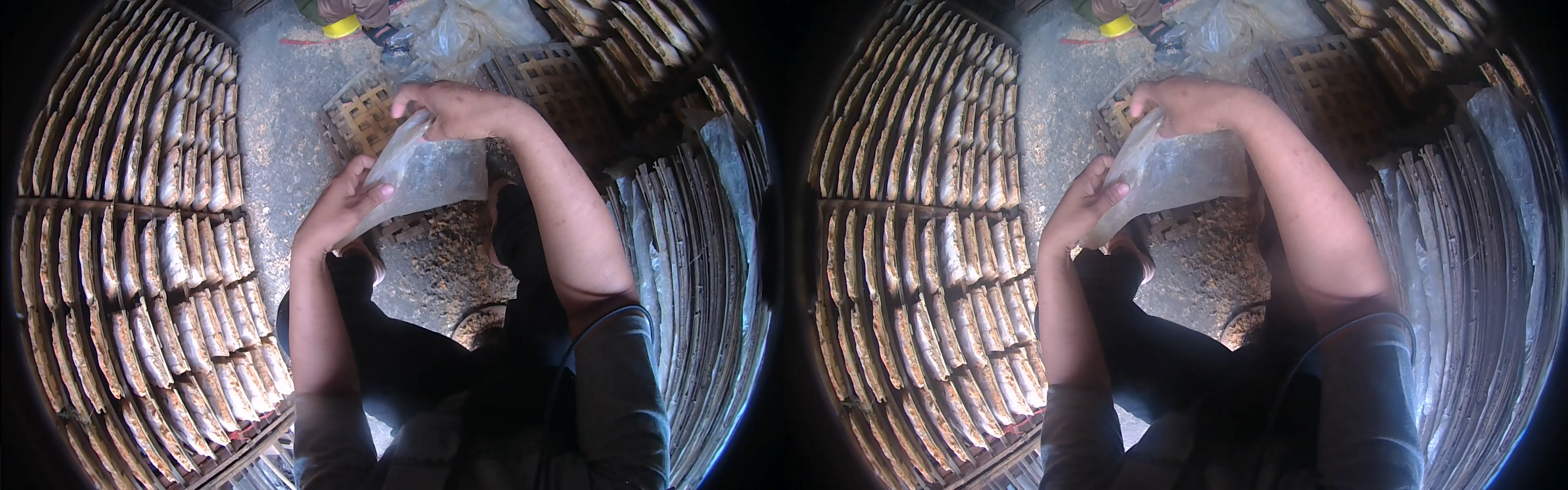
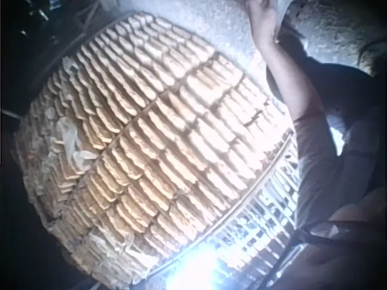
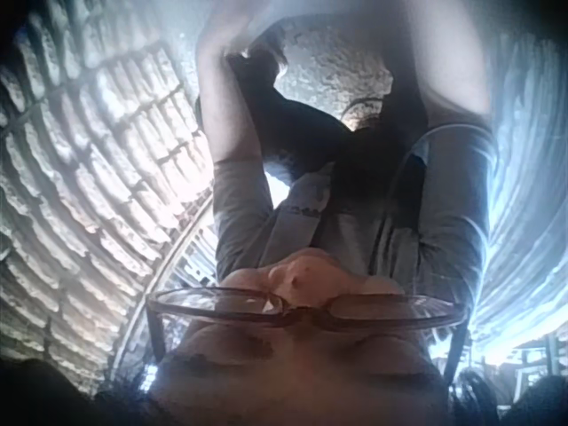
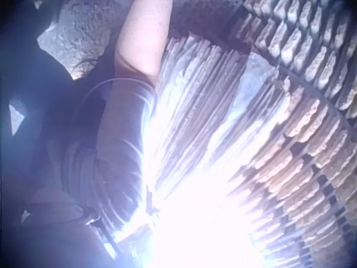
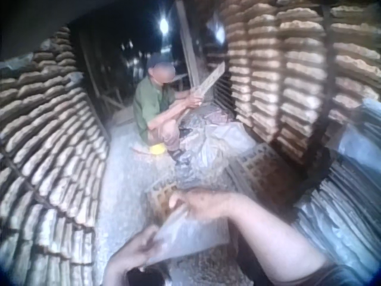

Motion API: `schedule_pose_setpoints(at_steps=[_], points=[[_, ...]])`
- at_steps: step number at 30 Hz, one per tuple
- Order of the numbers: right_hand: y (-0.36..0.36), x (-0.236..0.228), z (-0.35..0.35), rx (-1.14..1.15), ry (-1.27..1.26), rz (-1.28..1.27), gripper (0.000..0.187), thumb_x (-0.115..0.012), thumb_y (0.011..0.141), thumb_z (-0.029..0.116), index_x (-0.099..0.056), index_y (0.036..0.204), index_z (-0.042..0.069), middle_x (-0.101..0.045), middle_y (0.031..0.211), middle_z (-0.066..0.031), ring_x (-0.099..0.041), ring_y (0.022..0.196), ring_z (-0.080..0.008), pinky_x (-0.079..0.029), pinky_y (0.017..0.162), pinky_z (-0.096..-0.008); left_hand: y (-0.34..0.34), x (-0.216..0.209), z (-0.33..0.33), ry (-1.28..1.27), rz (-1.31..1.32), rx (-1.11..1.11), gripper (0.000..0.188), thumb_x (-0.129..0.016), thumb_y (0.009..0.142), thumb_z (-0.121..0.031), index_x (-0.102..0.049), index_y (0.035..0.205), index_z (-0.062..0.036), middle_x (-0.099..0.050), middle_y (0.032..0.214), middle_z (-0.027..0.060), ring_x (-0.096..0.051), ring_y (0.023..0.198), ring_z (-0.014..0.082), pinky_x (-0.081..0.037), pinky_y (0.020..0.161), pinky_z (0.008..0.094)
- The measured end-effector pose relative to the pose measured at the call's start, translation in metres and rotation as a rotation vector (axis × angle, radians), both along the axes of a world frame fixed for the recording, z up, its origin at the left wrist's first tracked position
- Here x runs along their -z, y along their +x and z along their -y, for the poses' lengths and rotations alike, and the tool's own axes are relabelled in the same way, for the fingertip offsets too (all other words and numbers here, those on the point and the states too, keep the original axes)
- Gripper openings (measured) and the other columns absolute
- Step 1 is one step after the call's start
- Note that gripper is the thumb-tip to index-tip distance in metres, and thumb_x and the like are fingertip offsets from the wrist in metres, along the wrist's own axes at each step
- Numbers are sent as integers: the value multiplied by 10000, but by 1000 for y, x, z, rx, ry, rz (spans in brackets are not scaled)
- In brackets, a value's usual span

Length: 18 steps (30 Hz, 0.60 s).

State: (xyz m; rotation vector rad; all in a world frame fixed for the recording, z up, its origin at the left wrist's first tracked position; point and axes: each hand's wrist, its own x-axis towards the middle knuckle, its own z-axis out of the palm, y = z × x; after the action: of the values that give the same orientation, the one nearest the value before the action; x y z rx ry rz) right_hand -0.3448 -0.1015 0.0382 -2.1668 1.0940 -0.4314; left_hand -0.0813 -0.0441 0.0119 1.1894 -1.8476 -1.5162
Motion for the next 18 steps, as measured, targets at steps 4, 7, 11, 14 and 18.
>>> schedule_pose_setpoints(at_steps=[4,7,11,14,18], points=[[12,-13,-15,-106,60,83,720,-663,765,-22,-449,1431,148,-612,1272,-162,-610,1164,-286,-473,1000,-395,-24,-17,-11,255,-281,-97,335,-630,987,-261,-615,1211,-12,-669,1051,96,-628,988,150,-496,878,311],[9,-17,-15,-81,82,65,821,-632,761,-47,-376,1506,184,-588,1320,-184,-604,1177,-290,-460,1027,-386,-20,-8,-3,253,-187,-203,331,-619,995,-264,-579,1229,-33,-654,1090,86,-623,978,137,-501,864,303],[-7,-14,-12,-44,148,120,894,-628,769,-61,-301,1554,215,-546,1384,-196,-584,1214,-273,-455,1041,-371,-9,3,6,130,-246,-230,412,-621,991,-268,-528,1322,-42,-631,1182,94,-598,1062,151,-506,858,317],[1,-18,-16,-92,281,175,929,-624,774,-73,-257,1572,229,-515,1423,-189,-569,1230,-270,-462,1033,-372,-17,-7,-2,169,-355,-227,489,-652,968,-287,-509,1368,-45,-618,1222,100,-575,1108,158,-481,901,316],[12,-8,-14,-175,316,196,960,-619,772,-81,-225,1582,250,-498,1444,-172,-588,1171,-266,-485,988,-377,-24,-24,-4,319,-356,-260,542,-698,928,-312,-520,1356,-33,-621,1217,96,-564,1118,161,-452,946,320]])
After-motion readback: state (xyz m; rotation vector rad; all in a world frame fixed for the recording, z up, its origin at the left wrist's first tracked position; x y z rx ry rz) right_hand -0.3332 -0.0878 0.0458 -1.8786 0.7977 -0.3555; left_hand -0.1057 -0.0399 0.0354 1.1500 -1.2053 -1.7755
